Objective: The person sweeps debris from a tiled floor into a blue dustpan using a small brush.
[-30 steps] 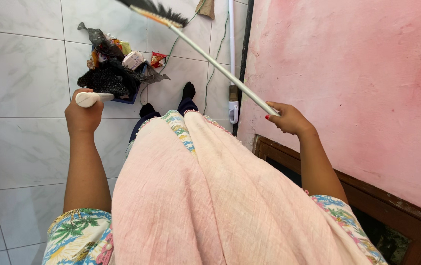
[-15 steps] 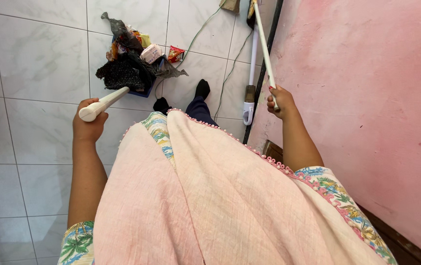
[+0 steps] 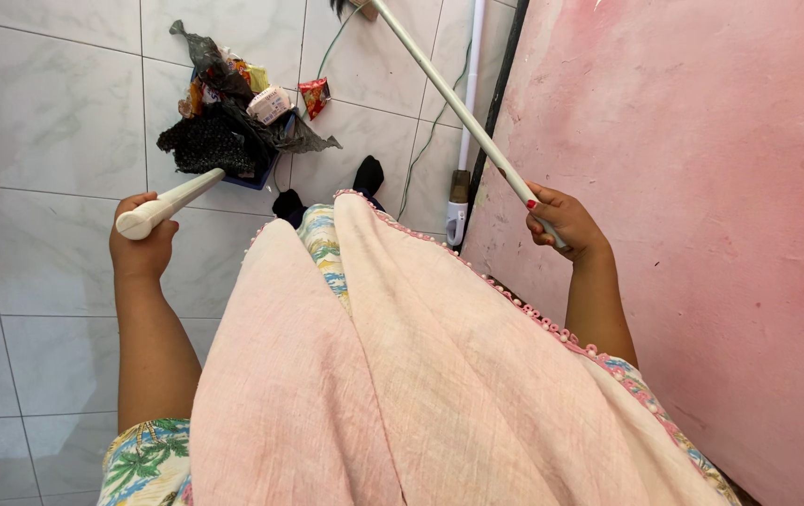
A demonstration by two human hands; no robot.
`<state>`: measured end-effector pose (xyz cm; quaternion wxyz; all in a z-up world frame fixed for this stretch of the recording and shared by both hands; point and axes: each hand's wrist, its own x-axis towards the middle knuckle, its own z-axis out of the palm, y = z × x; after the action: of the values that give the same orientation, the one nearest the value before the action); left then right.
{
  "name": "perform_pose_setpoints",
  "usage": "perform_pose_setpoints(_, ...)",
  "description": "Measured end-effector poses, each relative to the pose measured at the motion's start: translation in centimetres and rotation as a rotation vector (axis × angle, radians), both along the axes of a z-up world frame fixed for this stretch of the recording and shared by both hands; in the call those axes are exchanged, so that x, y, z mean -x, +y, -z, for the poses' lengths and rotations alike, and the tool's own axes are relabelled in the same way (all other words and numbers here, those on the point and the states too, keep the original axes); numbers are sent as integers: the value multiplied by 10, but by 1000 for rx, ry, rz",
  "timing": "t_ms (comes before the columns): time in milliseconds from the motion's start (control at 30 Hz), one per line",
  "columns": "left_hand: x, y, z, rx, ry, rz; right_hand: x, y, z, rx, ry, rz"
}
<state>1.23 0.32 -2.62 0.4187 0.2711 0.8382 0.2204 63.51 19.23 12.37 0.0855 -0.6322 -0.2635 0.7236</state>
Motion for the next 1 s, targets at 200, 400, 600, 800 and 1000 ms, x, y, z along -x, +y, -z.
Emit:
perform_pose_setpoints(200,-1,-5,3,14,14,-59,84,62,45,-132,-363,-174)
perform_pose_setpoints(400,-24,-3,-10,60,24,-78,149,83,162,182,-257,25)
perform_pose_setpoints(600,-40,4,-25,50,30,-98,170,29,177,320,-338,-217)
perform_pose_setpoints(800,-34,15,-37,114,-43,-207,164,-6,159,375,-142,-324)
perform_pose_setpoints(1000,-20,5,-25,51,-8,-151,123,-24,108,101,-62,-402)
